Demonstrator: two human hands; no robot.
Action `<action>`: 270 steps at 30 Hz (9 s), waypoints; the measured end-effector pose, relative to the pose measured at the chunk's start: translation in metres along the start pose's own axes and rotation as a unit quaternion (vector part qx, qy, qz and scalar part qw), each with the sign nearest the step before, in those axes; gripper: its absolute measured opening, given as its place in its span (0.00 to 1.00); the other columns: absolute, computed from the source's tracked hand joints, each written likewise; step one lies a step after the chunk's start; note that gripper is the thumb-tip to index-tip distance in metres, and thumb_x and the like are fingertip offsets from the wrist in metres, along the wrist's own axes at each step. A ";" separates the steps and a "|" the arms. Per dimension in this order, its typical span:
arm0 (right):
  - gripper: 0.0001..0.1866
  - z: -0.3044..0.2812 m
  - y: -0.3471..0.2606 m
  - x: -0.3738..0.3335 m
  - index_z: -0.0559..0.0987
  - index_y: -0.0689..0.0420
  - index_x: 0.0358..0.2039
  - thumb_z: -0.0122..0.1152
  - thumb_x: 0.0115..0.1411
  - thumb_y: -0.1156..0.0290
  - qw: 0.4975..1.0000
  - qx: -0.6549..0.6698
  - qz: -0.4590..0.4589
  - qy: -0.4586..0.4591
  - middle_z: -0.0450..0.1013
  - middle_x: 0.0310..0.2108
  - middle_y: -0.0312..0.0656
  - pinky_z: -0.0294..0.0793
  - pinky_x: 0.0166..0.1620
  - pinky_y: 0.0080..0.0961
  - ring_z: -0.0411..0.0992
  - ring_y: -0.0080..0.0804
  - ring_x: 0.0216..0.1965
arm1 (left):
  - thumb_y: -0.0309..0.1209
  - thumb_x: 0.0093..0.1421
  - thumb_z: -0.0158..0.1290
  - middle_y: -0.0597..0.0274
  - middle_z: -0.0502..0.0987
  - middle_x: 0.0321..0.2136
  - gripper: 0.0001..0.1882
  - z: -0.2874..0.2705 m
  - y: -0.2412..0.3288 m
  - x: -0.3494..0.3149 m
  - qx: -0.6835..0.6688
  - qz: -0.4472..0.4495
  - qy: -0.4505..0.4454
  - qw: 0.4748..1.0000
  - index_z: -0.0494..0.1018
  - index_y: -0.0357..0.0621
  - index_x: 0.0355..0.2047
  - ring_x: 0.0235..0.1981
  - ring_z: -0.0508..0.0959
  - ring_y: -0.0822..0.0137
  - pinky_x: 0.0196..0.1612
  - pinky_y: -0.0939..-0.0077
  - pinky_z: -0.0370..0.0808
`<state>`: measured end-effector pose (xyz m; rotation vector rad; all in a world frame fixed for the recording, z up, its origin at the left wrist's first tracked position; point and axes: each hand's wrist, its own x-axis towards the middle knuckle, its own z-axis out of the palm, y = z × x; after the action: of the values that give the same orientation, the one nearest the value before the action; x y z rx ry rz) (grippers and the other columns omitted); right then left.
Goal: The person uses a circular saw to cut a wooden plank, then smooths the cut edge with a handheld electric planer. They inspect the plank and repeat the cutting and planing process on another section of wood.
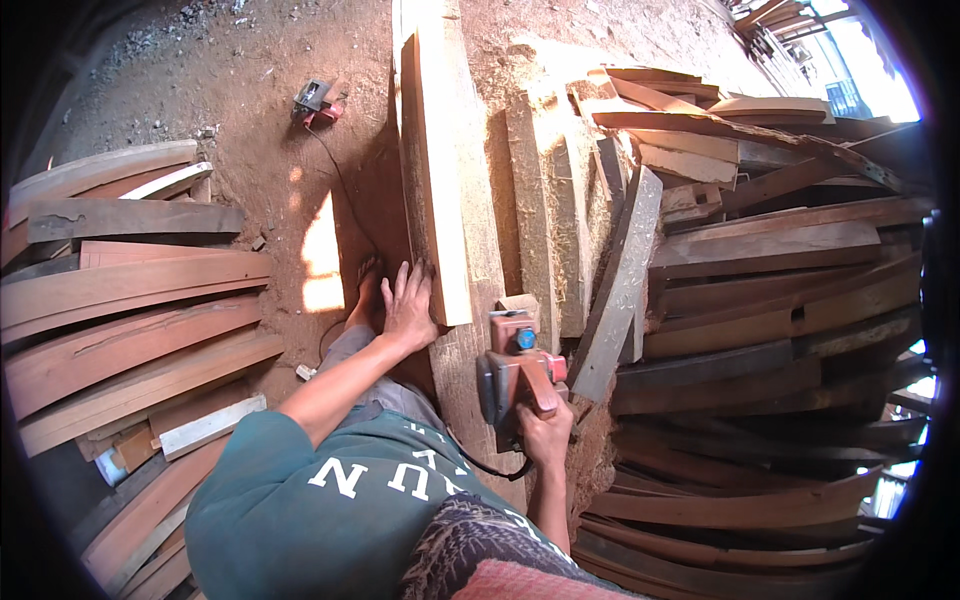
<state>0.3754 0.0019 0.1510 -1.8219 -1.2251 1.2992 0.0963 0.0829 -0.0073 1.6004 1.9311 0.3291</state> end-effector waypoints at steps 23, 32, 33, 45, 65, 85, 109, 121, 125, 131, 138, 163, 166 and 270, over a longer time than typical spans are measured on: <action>0.17 0.012 -0.025 0.012 0.82 0.63 0.49 0.69 0.58 0.81 0.998 0.015 -0.014 -0.060 0.79 0.38 0.32 0.76 0.40 0.23 0.75 0.19 0.36 | 0.53 0.55 0.69 0.33 0.71 0.66 0.57 -0.284 0.109 0.033 -0.446 0.221 0.257 0.829 0.61 0.18 0.70 0.69 0.72 0.52 0.73 0.63 0.66; 0.17 0.010 -0.009 0.017 0.82 0.64 0.50 0.69 0.59 0.82 0.998 0.047 0.010 -0.041 0.79 0.37 0.31 0.75 0.38 0.21 0.74 0.18 0.35 | 0.53 0.56 0.67 0.42 0.79 0.58 0.49 -0.290 0.104 0.029 -0.404 0.198 0.256 0.856 0.70 0.27 0.67 0.61 0.78 0.55 0.68 0.63 0.71; 0.17 0.002 -0.005 0.024 0.81 0.66 0.51 0.68 0.61 0.79 0.998 0.031 0.005 -0.053 0.82 0.44 0.38 0.78 0.50 0.27 0.80 0.25 0.45 | 0.52 0.56 0.67 0.44 0.80 0.55 0.46 -0.292 0.097 0.029 -0.404 0.185 0.251 0.860 0.71 0.29 0.66 0.59 0.79 0.56 0.65 0.63 0.73; 0.18 -0.011 -0.022 0.047 0.83 0.66 0.50 0.70 0.58 0.77 1.000 0.016 -0.016 -0.008 0.85 0.41 0.43 0.80 0.49 0.29 0.80 0.25 0.43 | 0.49 0.61 0.62 0.59 0.80 0.50 0.33 -0.323 0.050 0.032 -0.401 0.145 0.237 0.873 0.76 0.32 0.55 0.54 0.76 0.67 0.64 0.69 0.67; 0.17 0.020 -0.079 0.083 0.81 0.66 0.51 0.71 0.62 0.79 0.997 0.045 -0.059 -0.015 0.82 0.46 0.41 0.78 0.53 0.27 0.78 0.24 0.46 | 0.37 0.47 0.74 0.40 0.54 0.77 0.66 -0.035 0.030 0.015 -0.055 -0.005 -0.049 0.997 0.45 0.34 0.79 0.81 0.45 0.40 0.79 0.34 0.40; 0.12 0.288 -0.282 0.463 0.84 0.62 0.40 0.63 0.57 0.71 0.970 -0.138 -0.154 -0.127 0.83 0.30 0.57 0.83 0.41 0.43 0.85 0.52 0.36 | 0.23 0.62 0.50 0.51 0.80 0.33 0.37 -0.170 -0.010 0.147 -0.039 0.290 -0.355 0.888 0.66 0.55 0.74 0.40 0.82 0.50 0.46 0.51 0.75; 0.15 0.330 -0.326 0.486 0.84 0.62 0.45 0.66 0.56 0.78 0.977 -0.147 -0.129 -0.080 0.82 0.30 0.42 0.81 0.40 0.30 0.81 0.27 0.34 | 0.21 0.66 0.48 0.48 0.80 0.43 0.45 -0.172 -0.069 0.218 -0.033 0.285 -0.462 0.839 0.56 0.80 0.79 0.46 0.80 0.50 0.54 0.52 0.73; 0.08 0.420 -0.392 0.699 0.85 0.54 0.36 0.60 0.59 0.73 0.880 -0.130 -0.456 -0.025 0.79 0.25 0.44 0.76 0.28 0.33 0.77 0.35 0.24 | 0.19 0.64 0.48 0.51 0.77 0.37 0.45 -0.172 -0.048 0.178 0.017 0.293 -0.366 0.883 0.56 0.70 0.80 0.41 0.79 0.51 0.52 0.53 0.72; 0.14 0.380 -0.363 0.589 0.86 0.54 0.44 0.57 0.67 0.61 0.938 -0.195 -0.271 -0.089 0.81 0.27 0.47 0.81 0.34 0.41 0.82 0.38 0.30 | 0.19 0.59 0.51 0.52 0.76 0.38 0.43 -0.152 -0.037 0.146 -0.015 0.262 -0.289 0.921 0.61 0.56 0.77 0.41 0.78 0.50 0.51 0.54 0.73; 0.12 0.255 -0.248 0.404 0.85 0.54 0.47 0.60 0.66 0.67 0.966 -0.119 -0.169 -0.153 0.85 0.35 0.48 0.82 0.45 0.38 0.85 0.39 0.42 | 0.20 0.55 0.55 0.51 0.78 0.44 0.34 -0.149 -0.024 0.090 -0.076 0.229 -0.159 0.957 0.71 0.43 0.65 0.49 0.77 0.48 0.54 0.52 0.73; 0.25 0.083 -0.078 0.147 0.80 0.65 0.57 0.68 0.58 0.78 0.991 -0.069 -0.026 -0.107 0.84 0.49 0.47 0.79 0.58 0.32 0.81 0.32 0.52 | 0.25 0.52 0.59 0.44 0.69 0.61 0.34 -0.114 -0.007 0.036 -0.021 0.217 0.002 0.976 0.70 0.42 0.62 0.65 0.68 0.41 0.69 0.42 0.63; 0.15 -0.048 0.015 0.057 0.82 0.65 0.47 0.69 0.59 0.76 0.992 0.079 0.009 0.099 0.84 0.39 0.46 0.79 0.48 0.32 0.81 0.30 0.41 | 0.51 0.64 0.53 0.43 0.75 0.66 0.38 -0.372 0.108 0.074 -0.155 0.326 0.191 0.913 0.75 0.32 0.65 0.70 0.72 0.50 0.74 0.52 0.63; 0.16 -0.042 0.003 0.059 0.83 0.65 0.47 0.69 0.59 0.77 0.996 0.052 0.011 0.077 0.84 0.39 0.46 0.79 0.48 0.31 0.81 0.29 0.42 | 0.52 0.62 0.55 0.44 0.76 0.65 0.38 -0.377 0.105 0.076 -0.150 0.325 0.180 0.916 0.76 0.36 0.65 0.68 0.73 0.51 0.73 0.53 0.65; 0.18 -0.037 -0.032 0.081 0.82 0.66 0.50 0.67 0.57 0.77 0.992 0.057 0.036 0.110 0.83 0.43 0.43 0.77 0.51 0.31 0.80 0.29 0.45 | 0.62 0.44 0.76 0.43 0.47 0.79 0.75 -0.195 0.057 0.026 0.070 0.332 0.194 0.920 0.44 0.43 0.80 0.80 0.45 0.42 0.80 0.40 0.48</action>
<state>0.4071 0.0908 0.1586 -1.8845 -0.9562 1.1467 0.0253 0.1569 0.1703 2.4138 1.6327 0.8531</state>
